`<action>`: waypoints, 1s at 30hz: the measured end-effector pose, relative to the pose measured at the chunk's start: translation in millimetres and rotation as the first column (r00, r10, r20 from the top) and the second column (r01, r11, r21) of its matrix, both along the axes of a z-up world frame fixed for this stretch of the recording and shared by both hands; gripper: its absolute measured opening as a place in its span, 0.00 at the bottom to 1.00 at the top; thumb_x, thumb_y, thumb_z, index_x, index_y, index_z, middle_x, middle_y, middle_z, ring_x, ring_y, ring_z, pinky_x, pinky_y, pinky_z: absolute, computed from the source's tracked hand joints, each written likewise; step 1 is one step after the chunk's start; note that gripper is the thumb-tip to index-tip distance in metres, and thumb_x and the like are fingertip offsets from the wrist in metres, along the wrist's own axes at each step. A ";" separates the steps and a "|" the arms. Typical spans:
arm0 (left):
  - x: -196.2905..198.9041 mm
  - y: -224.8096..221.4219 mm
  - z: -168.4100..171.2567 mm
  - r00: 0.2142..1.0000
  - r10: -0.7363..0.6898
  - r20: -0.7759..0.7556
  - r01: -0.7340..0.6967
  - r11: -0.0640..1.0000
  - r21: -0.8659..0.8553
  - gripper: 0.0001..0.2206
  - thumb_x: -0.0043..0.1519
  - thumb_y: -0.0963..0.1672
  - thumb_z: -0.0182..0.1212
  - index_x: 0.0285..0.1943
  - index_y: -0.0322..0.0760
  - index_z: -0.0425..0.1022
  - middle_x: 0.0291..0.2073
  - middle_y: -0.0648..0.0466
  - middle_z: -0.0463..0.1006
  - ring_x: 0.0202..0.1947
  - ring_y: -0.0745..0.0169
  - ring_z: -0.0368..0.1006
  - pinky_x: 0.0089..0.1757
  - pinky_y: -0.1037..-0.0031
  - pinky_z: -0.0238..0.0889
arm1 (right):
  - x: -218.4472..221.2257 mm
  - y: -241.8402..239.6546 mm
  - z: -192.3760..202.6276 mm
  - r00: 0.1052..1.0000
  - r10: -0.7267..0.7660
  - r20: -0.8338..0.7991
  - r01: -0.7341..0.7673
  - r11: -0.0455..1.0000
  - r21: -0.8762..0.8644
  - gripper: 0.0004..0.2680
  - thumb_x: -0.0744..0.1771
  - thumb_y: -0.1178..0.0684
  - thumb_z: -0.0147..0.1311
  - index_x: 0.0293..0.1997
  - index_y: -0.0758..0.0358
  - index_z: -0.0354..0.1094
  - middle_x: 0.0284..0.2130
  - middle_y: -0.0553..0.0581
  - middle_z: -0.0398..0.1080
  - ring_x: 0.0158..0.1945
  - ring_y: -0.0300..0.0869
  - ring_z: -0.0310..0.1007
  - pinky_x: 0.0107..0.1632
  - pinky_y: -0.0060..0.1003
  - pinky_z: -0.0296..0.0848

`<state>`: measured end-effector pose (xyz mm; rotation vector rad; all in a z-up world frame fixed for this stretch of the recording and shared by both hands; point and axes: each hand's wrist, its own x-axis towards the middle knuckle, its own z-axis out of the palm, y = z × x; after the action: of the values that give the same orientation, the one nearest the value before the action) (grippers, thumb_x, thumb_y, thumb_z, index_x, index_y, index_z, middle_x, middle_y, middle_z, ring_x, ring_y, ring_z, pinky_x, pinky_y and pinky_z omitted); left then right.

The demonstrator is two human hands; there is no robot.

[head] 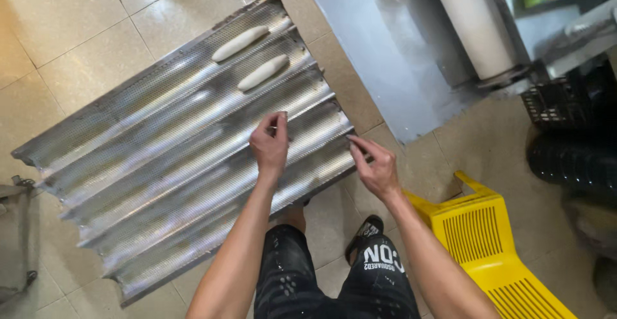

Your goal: The person picks up dough balls from a tray and feeds them one at a time into a dough processing machine, then takes the resulting elongated dough shapes and arranges them into rows on a metal baking rack, occasionally moving the rack to a different position.

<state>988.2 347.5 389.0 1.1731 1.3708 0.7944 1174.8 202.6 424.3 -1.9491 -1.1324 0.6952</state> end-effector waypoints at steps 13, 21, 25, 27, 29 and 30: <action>171.5 -262.2 -73.0 0.956 -0.202 0.212 0.260 0.920 -0.292 0.16 0.69 0.48 0.52 0.55 0.34 0.79 0.27 0.53 0.80 0.21 0.65 0.72 0.23 0.75 0.62 | 124.2 -192.8 -189.4 0.924 -0.239 -0.298 0.197 0.966 -0.165 0.10 0.69 0.53 0.54 0.53 0.64 0.76 0.35 0.56 0.81 0.35 0.37 0.80 0.40 0.33 0.77; 225.1 -206.9 -394.5 0.918 0.262 0.297 -0.047 0.816 -0.576 0.14 0.67 0.43 0.55 0.54 0.24 0.72 0.38 0.44 0.80 0.33 0.54 0.79 0.35 0.65 0.78 | 150.2 -169.2 -343.6 0.831 -0.382 -0.405 0.331 0.924 -0.193 0.11 0.69 0.52 0.54 0.54 0.63 0.76 0.35 0.56 0.80 0.33 0.37 0.77 0.39 0.33 0.75; 244.6 -114.1 -568.1 0.885 0.367 0.286 -0.142 0.798 -0.585 0.10 0.66 0.44 0.56 0.46 0.29 0.73 0.31 0.46 0.74 0.30 0.52 0.73 0.35 0.62 0.76 | 178.0 -139.7 -429.1 0.845 -0.299 -0.443 0.271 0.954 -0.127 0.11 0.69 0.52 0.53 0.54 0.62 0.76 0.35 0.53 0.80 0.33 0.36 0.77 0.39 0.32 0.75; 244.5 -74.0 -623.1 0.940 0.277 0.198 -0.167 0.882 -0.441 0.13 0.67 0.46 0.57 0.48 0.27 0.75 0.36 0.45 0.73 0.33 0.52 0.71 0.36 0.61 0.74 | 195.5 -126.2 -469.4 0.848 -0.281 -0.449 0.249 0.960 -0.130 0.11 0.69 0.52 0.52 0.55 0.61 0.75 0.36 0.52 0.80 0.33 0.36 0.76 0.39 0.32 0.75; 250.7 -35.6 -657.1 0.945 0.317 -0.079 -0.323 0.874 -0.363 0.16 0.63 0.47 0.60 0.53 0.30 0.76 0.46 0.48 0.76 0.41 0.52 0.77 0.38 0.60 0.78 | 215.7 -109.1 -507.4 0.860 -0.232 -0.455 0.232 0.971 -0.057 0.11 0.69 0.51 0.53 0.54 0.62 0.75 0.35 0.53 0.80 0.33 0.35 0.76 0.39 0.31 0.76; 251.3 -21.4 -671.6 0.924 0.365 -0.117 -0.381 0.845 -0.375 0.18 0.62 0.47 0.62 0.55 0.30 0.74 0.49 0.46 0.74 0.43 0.49 0.76 0.40 0.59 0.78 | 223.0 -101.8 -525.4 0.865 -0.209 -0.457 0.223 0.974 -0.023 0.11 0.69 0.51 0.53 0.54 0.63 0.75 0.35 0.54 0.79 0.34 0.35 0.76 0.39 0.31 0.76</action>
<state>1239.5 326.1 -282.6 0.6164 1.7293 0.7188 1397.8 100.8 -101.2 -1.7237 -0.6187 0.9443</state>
